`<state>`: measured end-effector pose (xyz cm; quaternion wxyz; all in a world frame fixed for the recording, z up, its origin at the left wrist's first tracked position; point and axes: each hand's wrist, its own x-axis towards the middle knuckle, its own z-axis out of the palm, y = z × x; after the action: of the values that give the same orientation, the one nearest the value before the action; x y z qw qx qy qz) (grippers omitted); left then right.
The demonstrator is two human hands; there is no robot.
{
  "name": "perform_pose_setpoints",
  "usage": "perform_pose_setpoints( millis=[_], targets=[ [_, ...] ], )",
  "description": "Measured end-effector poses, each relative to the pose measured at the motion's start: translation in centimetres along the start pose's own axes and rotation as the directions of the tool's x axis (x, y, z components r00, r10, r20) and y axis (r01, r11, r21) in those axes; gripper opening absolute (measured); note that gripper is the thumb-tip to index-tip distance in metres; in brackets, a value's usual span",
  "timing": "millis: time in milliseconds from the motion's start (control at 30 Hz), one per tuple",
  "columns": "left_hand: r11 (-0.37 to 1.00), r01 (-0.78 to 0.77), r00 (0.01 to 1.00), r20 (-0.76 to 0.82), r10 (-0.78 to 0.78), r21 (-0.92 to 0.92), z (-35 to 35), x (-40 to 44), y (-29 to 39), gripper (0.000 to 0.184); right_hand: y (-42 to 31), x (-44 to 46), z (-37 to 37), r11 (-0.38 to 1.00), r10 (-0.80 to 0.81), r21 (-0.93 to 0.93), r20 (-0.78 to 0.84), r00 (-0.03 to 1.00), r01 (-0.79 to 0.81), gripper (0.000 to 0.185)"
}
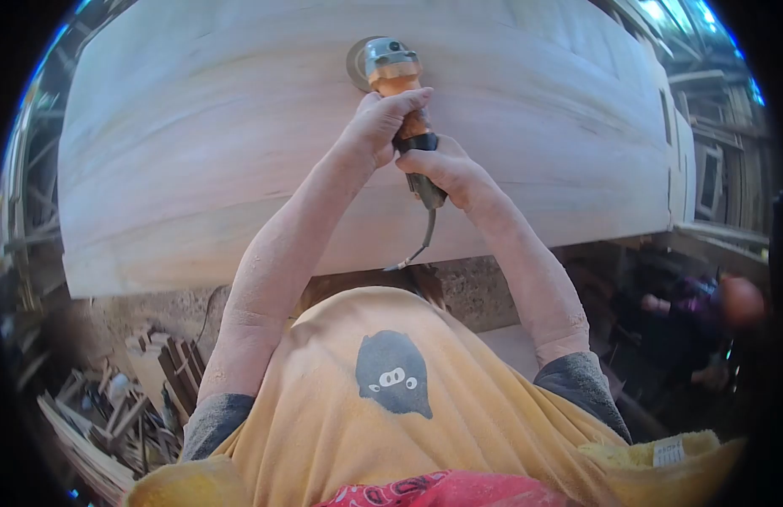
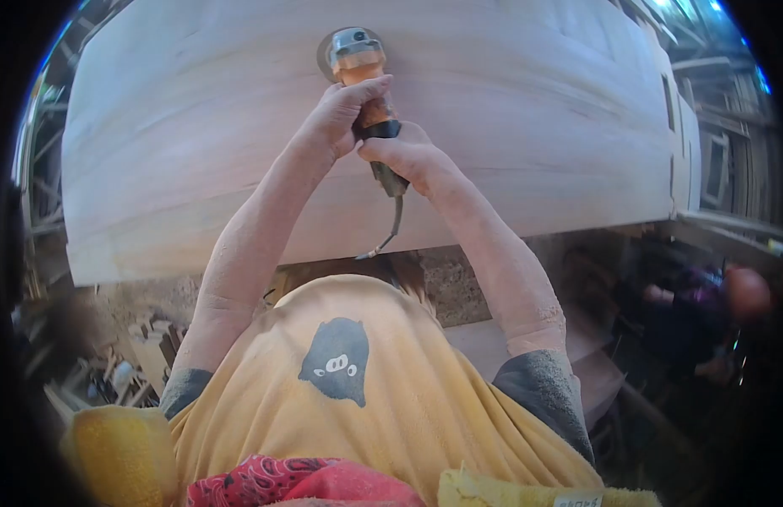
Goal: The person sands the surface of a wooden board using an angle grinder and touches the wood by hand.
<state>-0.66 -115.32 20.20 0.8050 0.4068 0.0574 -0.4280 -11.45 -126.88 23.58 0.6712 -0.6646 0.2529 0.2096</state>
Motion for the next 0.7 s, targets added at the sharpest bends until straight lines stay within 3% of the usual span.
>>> perform_pose_setpoints(
  millis=[267, 500, 700],
  targets=[
    [0.976, 0.141, 0.97, 0.175, -0.169, 0.163, 14.7, 8.3, -9.9, 0.032, 3.7, -6.7, -14.2, 0.968, 0.138, 0.238, -0.267, 0.954, -0.074, 0.042],
    [0.913, 0.269, 0.925, 0.184, -0.334, 0.306, 27.2, 13.9, -18.2, 0.024, 8.8, -10.7, -26.3, 0.946, 0.112, 0.316, -0.515, 0.85, 0.067, 0.04],
    [0.944, 0.27, 0.927, 0.216, -0.308, 0.188, 25.6, 13.3, -17.8, 0.03, 7.4, -10.7, -25.6, 0.959, 0.167, 0.281, -0.468, 0.868, -0.033, 0.034]
  ],
)
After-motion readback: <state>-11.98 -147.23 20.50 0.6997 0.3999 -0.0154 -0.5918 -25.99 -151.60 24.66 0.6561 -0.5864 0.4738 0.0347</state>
